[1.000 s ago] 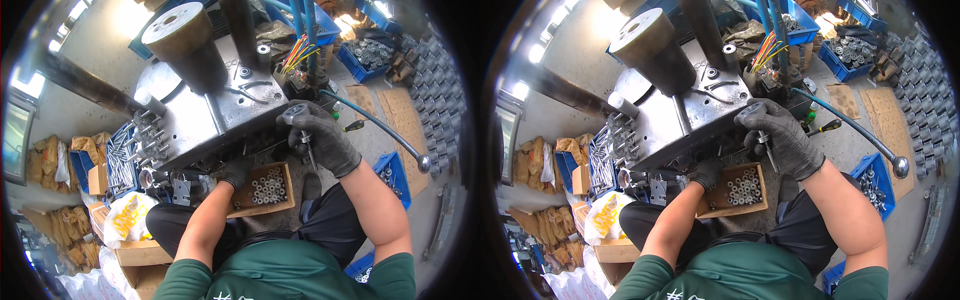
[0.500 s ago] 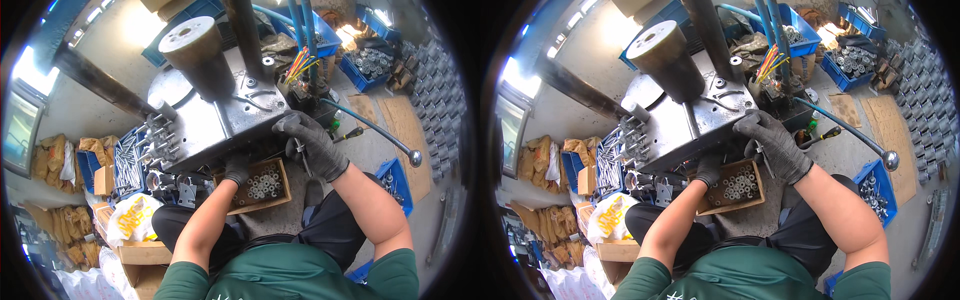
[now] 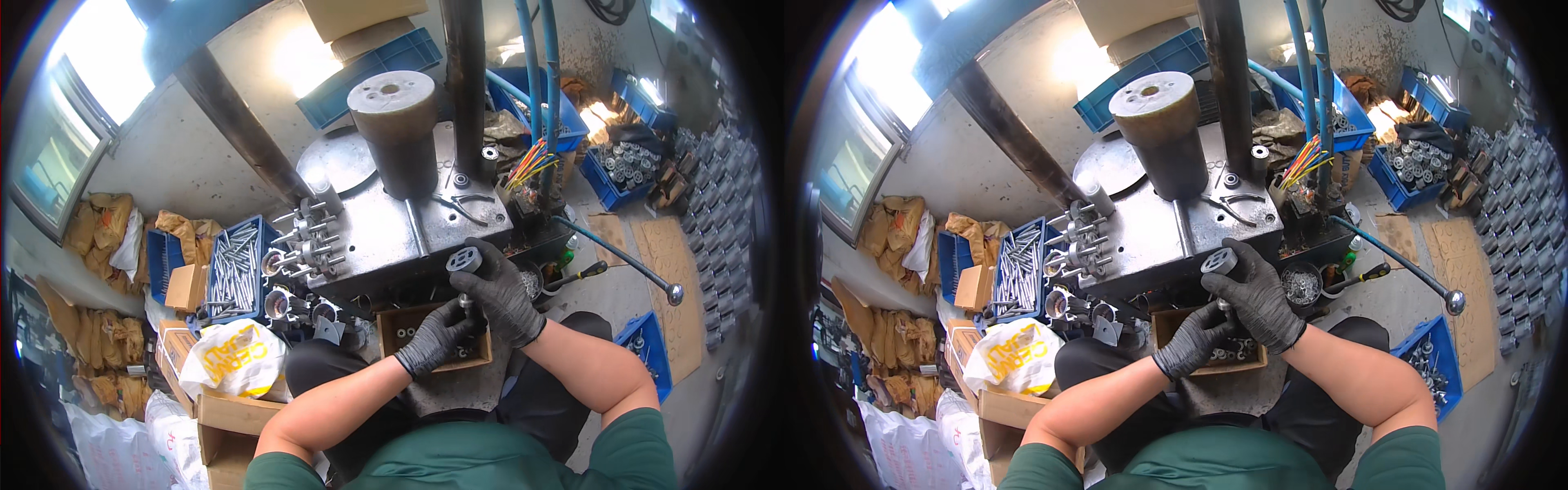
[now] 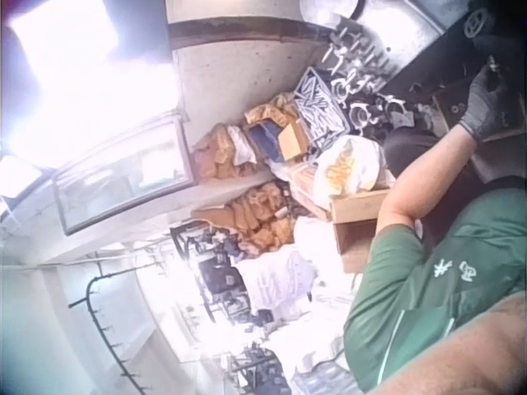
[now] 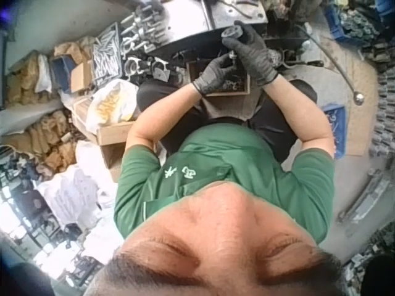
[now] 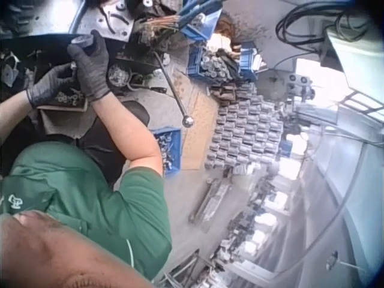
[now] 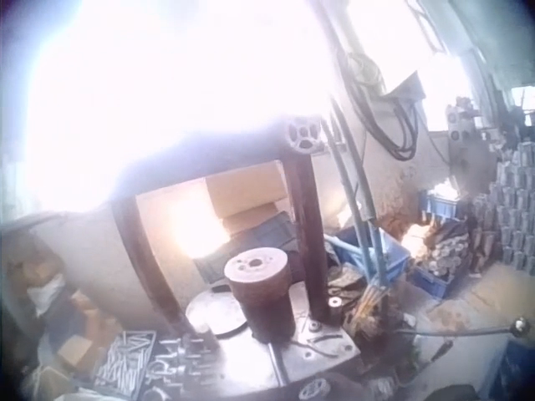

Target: The person sits at a manual hydraulic press in a workshop, repeatedly picking up small metal discs and rods, placing them under the press ram, and operating the lever to press them. The finished parts are then placed into a blue bin.

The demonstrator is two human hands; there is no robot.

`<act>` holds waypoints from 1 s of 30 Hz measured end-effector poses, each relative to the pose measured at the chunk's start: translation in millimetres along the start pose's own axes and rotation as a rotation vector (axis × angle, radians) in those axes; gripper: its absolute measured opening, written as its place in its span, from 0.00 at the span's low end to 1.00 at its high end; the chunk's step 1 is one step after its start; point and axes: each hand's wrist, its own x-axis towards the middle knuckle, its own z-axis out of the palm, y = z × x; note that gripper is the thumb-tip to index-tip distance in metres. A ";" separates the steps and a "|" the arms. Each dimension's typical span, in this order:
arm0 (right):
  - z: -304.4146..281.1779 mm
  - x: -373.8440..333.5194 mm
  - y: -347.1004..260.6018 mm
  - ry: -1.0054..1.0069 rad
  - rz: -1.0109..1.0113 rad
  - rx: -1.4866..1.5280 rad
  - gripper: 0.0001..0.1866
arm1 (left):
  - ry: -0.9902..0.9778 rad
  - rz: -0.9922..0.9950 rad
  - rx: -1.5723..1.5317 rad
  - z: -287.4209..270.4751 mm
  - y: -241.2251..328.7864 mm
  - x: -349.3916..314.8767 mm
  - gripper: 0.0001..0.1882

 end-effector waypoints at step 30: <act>65.0 133.2 -142.5 0.003 -0.652 -0.732 0.17 | 0.268 -0.117 -0.281 -65.6 17.2 56.7 0.14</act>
